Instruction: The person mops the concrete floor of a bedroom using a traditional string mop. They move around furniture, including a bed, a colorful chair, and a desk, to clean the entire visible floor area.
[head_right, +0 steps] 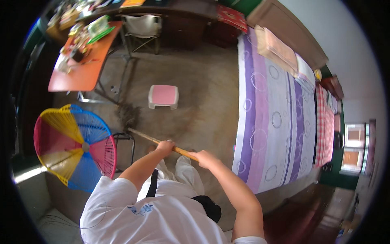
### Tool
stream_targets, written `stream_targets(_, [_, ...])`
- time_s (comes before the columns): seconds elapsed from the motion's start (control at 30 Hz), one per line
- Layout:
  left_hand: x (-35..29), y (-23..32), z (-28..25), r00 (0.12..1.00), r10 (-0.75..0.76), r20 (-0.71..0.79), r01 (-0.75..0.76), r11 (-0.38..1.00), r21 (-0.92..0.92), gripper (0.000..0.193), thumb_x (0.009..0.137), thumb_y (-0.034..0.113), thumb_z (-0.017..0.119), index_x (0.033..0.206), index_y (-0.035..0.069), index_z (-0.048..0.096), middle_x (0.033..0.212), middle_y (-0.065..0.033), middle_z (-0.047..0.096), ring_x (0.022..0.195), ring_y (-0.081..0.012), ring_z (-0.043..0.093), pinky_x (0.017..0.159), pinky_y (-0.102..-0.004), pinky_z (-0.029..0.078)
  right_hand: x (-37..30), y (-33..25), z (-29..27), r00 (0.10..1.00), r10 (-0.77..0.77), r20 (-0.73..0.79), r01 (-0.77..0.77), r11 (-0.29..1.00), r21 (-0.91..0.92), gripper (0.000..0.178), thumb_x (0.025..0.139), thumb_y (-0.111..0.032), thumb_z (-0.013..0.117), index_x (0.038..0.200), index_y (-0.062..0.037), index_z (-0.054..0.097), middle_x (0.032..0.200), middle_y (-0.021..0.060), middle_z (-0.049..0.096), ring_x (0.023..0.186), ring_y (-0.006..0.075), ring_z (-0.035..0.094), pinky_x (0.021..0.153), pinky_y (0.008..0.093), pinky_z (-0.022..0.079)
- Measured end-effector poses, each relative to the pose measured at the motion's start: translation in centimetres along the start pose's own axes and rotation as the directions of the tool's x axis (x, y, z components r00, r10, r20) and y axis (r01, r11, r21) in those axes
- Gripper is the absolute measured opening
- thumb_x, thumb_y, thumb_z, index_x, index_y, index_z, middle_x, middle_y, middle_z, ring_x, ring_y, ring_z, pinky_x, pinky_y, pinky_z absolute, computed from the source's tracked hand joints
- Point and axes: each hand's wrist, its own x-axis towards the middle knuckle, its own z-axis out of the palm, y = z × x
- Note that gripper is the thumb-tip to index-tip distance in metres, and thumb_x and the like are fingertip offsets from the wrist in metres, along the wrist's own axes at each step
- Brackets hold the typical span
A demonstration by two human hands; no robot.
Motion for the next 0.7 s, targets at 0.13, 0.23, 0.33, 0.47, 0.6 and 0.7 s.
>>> stream_targets(0.13, [1.5, -0.1, 2.4, 0.998, 0.039, -0.059, -0.037, 0.999, 0.036, 0.019, 0.079, 0.019, 0.055, 0.096, 0.011, 0.054, 0.093, -0.0082, 0.059, 0.088, -0.0264, 0.059, 0.073, -0.0367, 0.049, -1.3, 2.1, -0.1, 0.998, 0.067, 0.002, -0.067, 0.997, -0.027, 0.066, 0.075, 0.004, 0.048, 0.125, -0.039, 0.044, 0.09, 0.0117, 0.061, 0.08, 0.0297, 0.06, 0.067, 0.0408, 0.048])
stream_targets(0.23, [4.3, 4.3, 3.0, 0.987, 0.16, 0.003, -0.158, 0.975, 0.156, 0.018, 0.079, 0.022, 0.056, 0.092, 0.009, 0.053, 0.092, -0.0088, 0.059, 0.084, -0.028, 0.06, 0.071, -0.038, 0.05, -3.6, 7.6, 0.8, 0.993, 0.116, 0.005, -0.117, 0.991, 0.062, 0.068, 0.076, 0.005, 0.047, 0.125, -0.0422, 0.043, 0.092, 0.0109, 0.06, 0.081, 0.0284, 0.06, 0.069, 0.0395, 0.048])
stream_targets(0.33, [8.2, 10.8, 3.6, 0.969, 0.233, 0.078, -0.242, 0.959, 0.146, 0.015, 0.08, 0.019, 0.054, 0.091, 0.009, 0.053, 0.086, -0.0092, 0.061, 0.079, -0.0263, 0.062, 0.066, -0.0372, 0.051, -7.2, 14.4, 1.2, 0.985, 0.171, -0.004, -0.17, 0.981, 0.094, 0.069, 0.076, 0.006, 0.045, 0.124, -0.0441, 0.043, 0.092, 0.0105, 0.06, 0.082, 0.0277, 0.06, 0.069, 0.0385, 0.047])
stream_targets(0.47, [14.6, 20.8, 6.3, 0.931, 0.331, 0.154, -0.347, 0.933, 0.092, 0.019, 0.081, 0.026, 0.055, 0.09, 0.009, 0.052, 0.081, -0.0084, 0.062, 0.076, -0.0264, 0.063, 0.061, -0.0391, 0.051, -12.3, 25.3, 2.3, 0.964, 0.248, -0.099, -0.24, 0.967, 0.085, 0.061, 0.078, 0.0, 0.044, 0.119, -0.0447, 0.048, 0.085, 0.01, 0.059, 0.076, 0.0276, 0.059, 0.065, 0.0367, 0.046])
stream_targets(0.6, [21.4, 32.7, 10.0, 0.878, 0.437, 0.196, -0.454, 0.889, 0.052, 0.023, 0.082, 0.029, 0.056, 0.091, 0.009, 0.051, 0.079, -0.0078, 0.062, 0.074, -0.0265, 0.063, 0.058, -0.0395, 0.05, -17.0, 37.3, 5.5, 0.879, 0.283, -0.384, -0.344, 0.934, -0.099, 0.047, 0.08, -0.008, 0.047, 0.113, -0.0396, 0.056, 0.079, 0.0108, 0.057, 0.076, 0.0239, 0.059, 0.068, 0.037, 0.043])
stream_targets(0.7, [26.7, 40.7, 12.3, 0.859, 0.427, 0.282, -0.436, 0.899, -0.036, 0.024, 0.082, 0.029, 0.056, 0.095, 0.009, 0.05, 0.077, -0.0078, 0.062, 0.071, -0.0266, 0.063, 0.057, -0.039, 0.05, -18.7, 45.0, 6.3, 0.75, 0.369, -0.549, -0.53, 0.832, -0.165, 0.033, 0.079, -0.012, 0.049, 0.104, -0.0287, 0.062, 0.078, 0.0093, 0.056, 0.081, 0.0225, 0.058, 0.078, 0.039, 0.039])
